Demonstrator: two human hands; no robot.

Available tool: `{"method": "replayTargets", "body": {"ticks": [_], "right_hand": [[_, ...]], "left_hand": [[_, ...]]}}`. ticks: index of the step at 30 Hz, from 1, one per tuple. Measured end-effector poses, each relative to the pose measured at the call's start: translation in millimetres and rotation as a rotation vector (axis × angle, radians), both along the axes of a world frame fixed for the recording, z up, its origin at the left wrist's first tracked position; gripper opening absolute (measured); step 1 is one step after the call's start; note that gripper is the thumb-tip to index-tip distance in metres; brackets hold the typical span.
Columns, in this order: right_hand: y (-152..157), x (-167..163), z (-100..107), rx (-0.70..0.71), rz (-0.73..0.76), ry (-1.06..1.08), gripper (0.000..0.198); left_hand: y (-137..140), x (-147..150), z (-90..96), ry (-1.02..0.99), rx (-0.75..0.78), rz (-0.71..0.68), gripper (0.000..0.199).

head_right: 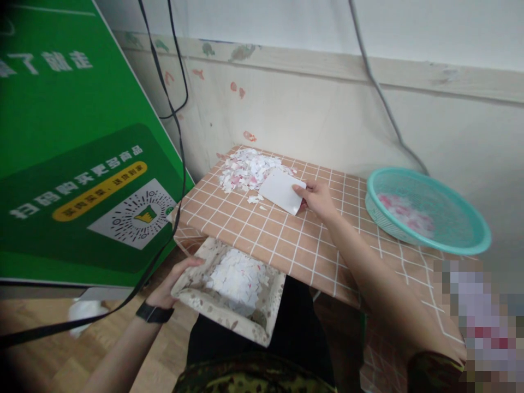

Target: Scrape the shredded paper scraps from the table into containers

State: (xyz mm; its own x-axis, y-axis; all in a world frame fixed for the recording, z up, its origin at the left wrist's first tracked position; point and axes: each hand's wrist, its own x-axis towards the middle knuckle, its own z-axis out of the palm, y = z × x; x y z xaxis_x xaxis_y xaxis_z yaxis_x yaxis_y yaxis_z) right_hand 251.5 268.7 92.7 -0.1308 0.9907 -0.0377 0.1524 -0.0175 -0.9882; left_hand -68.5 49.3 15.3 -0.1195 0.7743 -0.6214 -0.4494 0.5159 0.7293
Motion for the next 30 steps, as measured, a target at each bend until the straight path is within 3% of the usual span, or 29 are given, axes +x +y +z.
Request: {"method": "replayTargets", "body": {"ticks": [5,10,14,17,24,30], "right_hand": [[-2,-14,5,-0.035,0.079,-0.01,0.037],[-1,-18,9,0.016,0.18,-0.075,0.039],[0,-17,11,0.028,0.242,-0.098,0.039],[-1,-13,13,0.025,0.3,-0.144,0.039],[2,-5,16,0.037,0.195,-0.088,0.044],[10,14,22,-0.003,0.394,-0.255,0.04]], "left_hand": [[1,-1,-2.5,-0.064,-0.035,-0.048,0.015],[-5,-4,-4.4,0.027,0.08,0.016,0.016],[-1,-3,-6.5,-0.042,-0.003,-0.068,0.02],[1,-2,-7.3,-0.052,-0.017,-0.055,0.02],[-5,-7,-14.6,0.094,0.115,-0.026,0.018],[-3,-9,-23.8,0.053,0.045,-0.067,0.022]]}}
